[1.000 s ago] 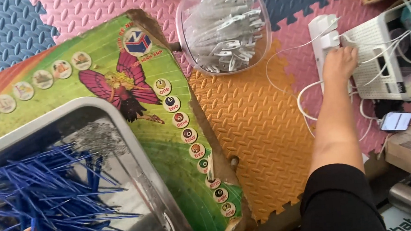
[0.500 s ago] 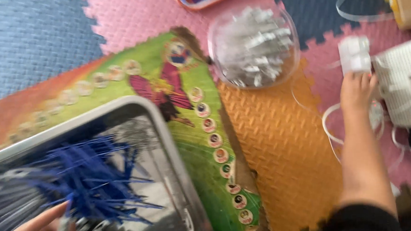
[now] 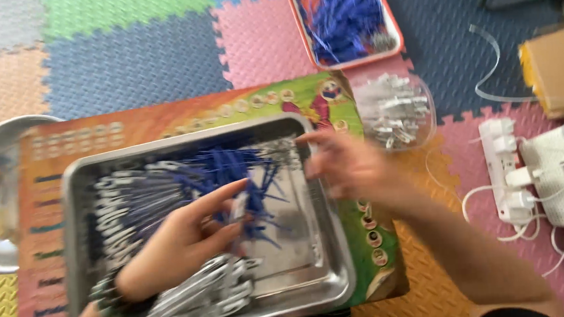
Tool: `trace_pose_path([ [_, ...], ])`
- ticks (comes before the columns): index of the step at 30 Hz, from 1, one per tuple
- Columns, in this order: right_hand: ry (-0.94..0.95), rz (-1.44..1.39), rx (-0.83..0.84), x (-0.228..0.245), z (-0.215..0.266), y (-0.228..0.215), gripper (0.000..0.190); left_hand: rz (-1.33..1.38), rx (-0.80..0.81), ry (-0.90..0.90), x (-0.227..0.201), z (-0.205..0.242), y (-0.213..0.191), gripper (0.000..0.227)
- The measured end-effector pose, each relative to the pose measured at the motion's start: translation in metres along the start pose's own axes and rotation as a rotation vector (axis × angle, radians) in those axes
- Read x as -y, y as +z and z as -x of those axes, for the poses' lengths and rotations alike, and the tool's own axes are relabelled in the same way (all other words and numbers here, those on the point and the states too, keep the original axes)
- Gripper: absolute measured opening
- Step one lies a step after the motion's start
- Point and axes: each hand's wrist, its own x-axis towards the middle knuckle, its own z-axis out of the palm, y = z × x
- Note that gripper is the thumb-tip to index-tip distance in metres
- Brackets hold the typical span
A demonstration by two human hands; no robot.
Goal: Assembling ballpoint pens by manually inserting blue ink refills into clear plastic barrels.
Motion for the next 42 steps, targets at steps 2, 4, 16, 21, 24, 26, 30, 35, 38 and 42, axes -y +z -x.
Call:
trace_pose_path([
  [2, 0.023, -0.2, 0.109, 0.066, 0.026, 0.019, 0.018, -0.021, -0.004, 0.066, -0.027, -0.007, 0.05, 0.083],
  [4, 0.055, -0.401, 0.232, 0.124, 0.055, 0.042, 0.021, -0.042, -0.008, 0.119, -0.049, -0.008, 0.092, 0.084],
  [16, 0.229, -1.036, 0.539, 0.218, 0.104, 0.136, 0.014, -0.055, 0.023, 0.191, -0.066, -0.002, 0.083, 0.088],
  [21, 0.235, -1.027, 0.554, 0.235, 0.1, 0.146, 0.031, -0.018, -0.011, 0.07, -0.093, 0.038, 0.077, 0.075],
  [24, 0.237, -1.002, 0.584, 0.248, 0.103, 0.142, 0.031, -0.029, -0.036, 0.028, -0.102, 0.04, 0.075, 0.07],
  [26, 0.246, -0.983, 0.607, 0.246, 0.101, 0.141, 0.029, -0.025, -0.045, 0.013, -0.102, 0.033, 0.072, 0.071],
  [30, 0.245, -0.957, 0.775, 0.233, 0.081, 0.147, 0.022, 0.059, -0.099, -0.069, -0.109, 0.019, 0.067, 0.066],
  [35, 0.319, -1.101, 0.796, 0.206, 0.06, 0.168, 0.027, 0.009, -0.166, -0.206, -0.131, 0.014, 0.073, 0.045],
  [38, 0.334, -1.158, 0.834, 0.201, 0.066, 0.167, 0.031, -0.102, -0.182, -0.261, -0.134, 0.002, 0.078, 0.039],
  [42, 0.322, -1.163, 0.932, 0.194, 0.063, 0.173, 0.028, -0.185, -0.171, -0.319, -0.133, -0.015, 0.078, 0.036],
])
